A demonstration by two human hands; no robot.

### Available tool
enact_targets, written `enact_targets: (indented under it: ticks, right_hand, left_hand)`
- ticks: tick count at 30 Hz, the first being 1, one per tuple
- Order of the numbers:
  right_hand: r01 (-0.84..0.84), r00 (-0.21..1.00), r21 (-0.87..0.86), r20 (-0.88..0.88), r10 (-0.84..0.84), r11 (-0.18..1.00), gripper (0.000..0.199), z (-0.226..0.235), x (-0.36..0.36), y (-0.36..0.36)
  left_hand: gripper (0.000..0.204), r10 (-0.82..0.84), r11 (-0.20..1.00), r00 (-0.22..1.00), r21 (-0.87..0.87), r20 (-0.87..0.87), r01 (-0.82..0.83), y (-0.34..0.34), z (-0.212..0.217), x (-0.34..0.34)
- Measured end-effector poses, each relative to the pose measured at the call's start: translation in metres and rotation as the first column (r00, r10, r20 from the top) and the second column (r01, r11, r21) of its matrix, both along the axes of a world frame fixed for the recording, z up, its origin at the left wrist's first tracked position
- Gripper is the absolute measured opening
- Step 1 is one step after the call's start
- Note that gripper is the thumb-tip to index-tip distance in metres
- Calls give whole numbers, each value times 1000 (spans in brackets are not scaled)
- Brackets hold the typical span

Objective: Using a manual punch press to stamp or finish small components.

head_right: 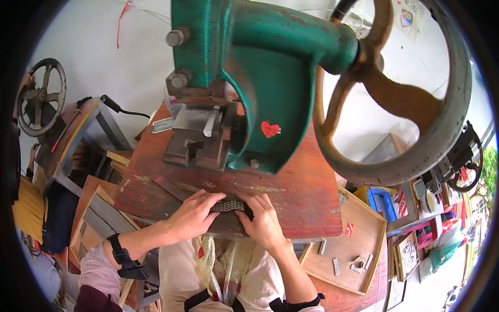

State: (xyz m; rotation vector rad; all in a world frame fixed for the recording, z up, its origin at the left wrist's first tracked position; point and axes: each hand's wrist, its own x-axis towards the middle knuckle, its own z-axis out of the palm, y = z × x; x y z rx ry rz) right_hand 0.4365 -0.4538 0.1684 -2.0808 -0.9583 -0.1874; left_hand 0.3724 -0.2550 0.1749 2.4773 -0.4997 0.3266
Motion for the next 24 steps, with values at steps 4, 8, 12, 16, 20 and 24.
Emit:
enact_targets:
  ticks: [4, 8, 12, 16, 20, 24]
  right_hand:
    - [12, 999, 102, 42, -16, 995, 50, 34, 3, 16]
    - [73, 997, 224, -6, -73, 972, 61, 68, 20, 73]
    - [190, 981, 333, -16, -196, 924, 67, 68, 57, 115]
    - [273, 959, 358, -25, -283, 893, 63, 75, 86, 138]
    - [353, 887, 302, 192, -419, 886, 52, 83, 101, 141]
    - [364, 922, 238, 42, -384, 900, 45, 94, 98, 141]
  left_hand:
    - [53, 110, 982, 980, -171, 165, -82, 12, 27, 1]
    - [83, 382, 863, 864, -462, 327, -207, 45, 42, 31]
    - [90, 496, 720, 847, -636, 193, -277, 61, 64, 87]
    - [86, 540, 815, 795, -408, 276, -412, 79, 77, 125]
    - [85, 600, 799, 748, -235, 282, -553, 75, 88, 121]
    - [71, 639, 755, 645, -183, 420, -629, 110, 67, 96]
